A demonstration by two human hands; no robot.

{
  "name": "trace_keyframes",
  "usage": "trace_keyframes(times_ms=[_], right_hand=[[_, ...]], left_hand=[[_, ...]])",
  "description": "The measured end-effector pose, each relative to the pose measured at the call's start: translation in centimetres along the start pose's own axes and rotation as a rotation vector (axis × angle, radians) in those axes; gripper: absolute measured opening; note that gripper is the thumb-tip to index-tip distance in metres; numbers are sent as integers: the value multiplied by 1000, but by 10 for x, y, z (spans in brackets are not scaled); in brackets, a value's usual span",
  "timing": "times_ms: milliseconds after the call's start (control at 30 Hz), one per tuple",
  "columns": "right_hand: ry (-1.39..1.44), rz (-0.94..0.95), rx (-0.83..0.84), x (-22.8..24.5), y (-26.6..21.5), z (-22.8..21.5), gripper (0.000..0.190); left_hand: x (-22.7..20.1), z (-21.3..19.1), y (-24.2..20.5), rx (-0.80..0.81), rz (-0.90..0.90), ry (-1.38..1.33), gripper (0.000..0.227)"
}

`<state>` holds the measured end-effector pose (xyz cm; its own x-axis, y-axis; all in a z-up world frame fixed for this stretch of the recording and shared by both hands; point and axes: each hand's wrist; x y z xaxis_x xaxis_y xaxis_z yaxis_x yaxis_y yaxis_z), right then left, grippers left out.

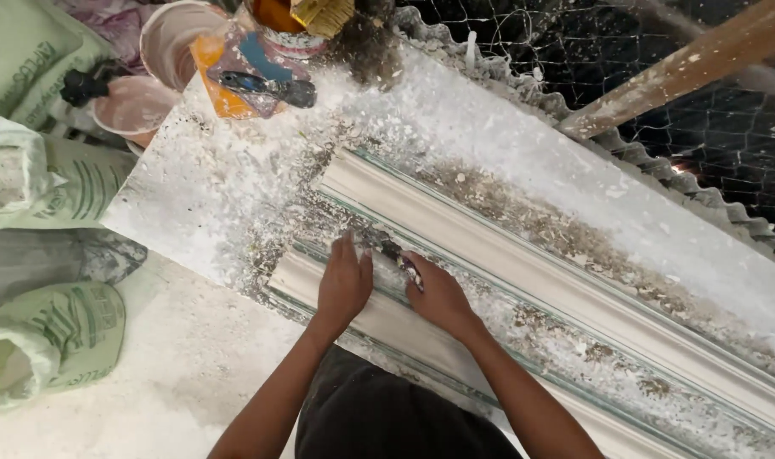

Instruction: Refining the edges and surfaces of plaster crown molding using a scraper.

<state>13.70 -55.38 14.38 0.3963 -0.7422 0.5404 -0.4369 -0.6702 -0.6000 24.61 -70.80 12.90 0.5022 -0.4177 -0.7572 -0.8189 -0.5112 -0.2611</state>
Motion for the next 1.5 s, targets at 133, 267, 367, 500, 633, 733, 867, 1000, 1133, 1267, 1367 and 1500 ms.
trace_keyframes(times_ms=[133, 267, 367, 500, 633, 733, 867, 1000, 1133, 1267, 1367, 1500], right_hand=[[-54, -49, -26, 12, 40, 5, 54], [-28, -73, -46, 45, 52, -8, 52], [-21, -46, 11, 59, 35, -26, 53], [-128, 24, 96, 51, 35, -44, 55], [-50, -85, 72, 89, 84, -20, 52], [-13, -146, 58, 97, 117, -8, 52], [-104, 15, 160, 84, 67, -43, 55], [-52, -29, 173, 103, 71, -47, 53], [92, -220, 22, 109, 101, 10, 50], [359, -400, -102, 113, 75, 26, 51], [368, -538, -111, 78, 52, 56, 59], [130, -250, -219, -8, 45, 100, 64]], left_hand=[[20, -13, 23, -57, 110, 325, 56], [37, -17, 54, -128, 237, 582, 39], [48, -3, 63, -156, 357, 673, 26], [59, 10, 81, -183, 577, 760, 14], [94, -27, 105, -131, 485, 788, 17], [78, -62, 110, -215, 364, 1004, 14], [81, -8, 100, -129, 422, 787, 12], [83, -17, 99, -136, 348, 684, 17], [45, -96, 73, -149, 154, 692, 30], [29, -78, 39, 17, -52, -98, 60], [20, -35, 6, 145, -321, -729, 47], [32, -31, 4, 69, -401, -776, 38]])
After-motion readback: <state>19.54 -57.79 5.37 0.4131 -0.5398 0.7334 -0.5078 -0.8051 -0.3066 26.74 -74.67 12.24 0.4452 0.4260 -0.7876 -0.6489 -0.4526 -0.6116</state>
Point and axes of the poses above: each hand's wrist, its own y-axis towards the middle knuckle, its own z-axis out of the palm, x = y × z, and after that the axes turned 9 degrees about x, right-handed
